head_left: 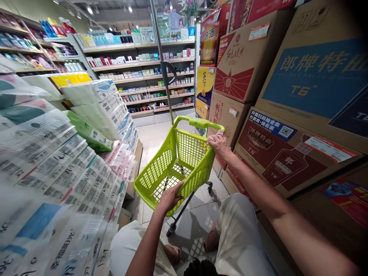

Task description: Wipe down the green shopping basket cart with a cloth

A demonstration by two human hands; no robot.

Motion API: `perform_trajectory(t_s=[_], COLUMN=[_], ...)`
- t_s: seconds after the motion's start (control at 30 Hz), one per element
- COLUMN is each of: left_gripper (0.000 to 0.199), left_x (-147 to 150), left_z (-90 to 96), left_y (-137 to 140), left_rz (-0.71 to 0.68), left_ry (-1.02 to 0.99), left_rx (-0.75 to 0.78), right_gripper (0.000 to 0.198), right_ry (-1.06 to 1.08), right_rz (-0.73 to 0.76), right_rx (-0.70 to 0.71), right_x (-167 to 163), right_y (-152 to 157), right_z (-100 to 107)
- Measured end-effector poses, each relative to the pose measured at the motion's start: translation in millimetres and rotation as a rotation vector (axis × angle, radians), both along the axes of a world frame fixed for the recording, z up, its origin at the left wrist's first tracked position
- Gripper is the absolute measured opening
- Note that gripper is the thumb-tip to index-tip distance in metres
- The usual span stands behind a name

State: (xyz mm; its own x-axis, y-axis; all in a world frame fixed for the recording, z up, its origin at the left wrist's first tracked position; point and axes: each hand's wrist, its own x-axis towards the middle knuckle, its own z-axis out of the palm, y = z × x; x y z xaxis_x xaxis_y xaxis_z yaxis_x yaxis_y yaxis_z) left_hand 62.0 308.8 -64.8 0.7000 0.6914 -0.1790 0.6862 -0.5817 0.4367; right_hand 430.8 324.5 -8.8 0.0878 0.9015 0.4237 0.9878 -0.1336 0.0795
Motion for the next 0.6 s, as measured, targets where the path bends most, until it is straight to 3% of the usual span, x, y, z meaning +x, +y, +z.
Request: perform_trajectory(t_s=[0.17, 0.33, 0.5, 0.6], left_gripper=[0.078, 0.079, 0.082, 0.082], left_x=[15.7, 37.1, 48.8, 48.1], left_z=[-0.6, 1.6, -3.9, 0.8], left_y=[-32.4, -52.8, -73.9, -73.1], left_rz=[0.065, 0.102, 0.144, 0.102], left_ry=[0.034, 0.035, 0.036, 0.026], left_rx=[0.046, 0.030, -0.018, -0.065], right_gripper=[0.026, 0.022, 0.028, 0.032], right_ry=[0.012, 0.007, -0.032, -0.027], right_rz=[0.049, 0.095, 0.063, 0.038], right_rx=[0.005, -0.032, -0.107, -0.081], right_x=[6.3, 7.1, -9.0, -20.1], right_y=[-1.7, 16.5, 40.4, 49.7], right_z=[3.6, 12.7, 19.5, 16.9])
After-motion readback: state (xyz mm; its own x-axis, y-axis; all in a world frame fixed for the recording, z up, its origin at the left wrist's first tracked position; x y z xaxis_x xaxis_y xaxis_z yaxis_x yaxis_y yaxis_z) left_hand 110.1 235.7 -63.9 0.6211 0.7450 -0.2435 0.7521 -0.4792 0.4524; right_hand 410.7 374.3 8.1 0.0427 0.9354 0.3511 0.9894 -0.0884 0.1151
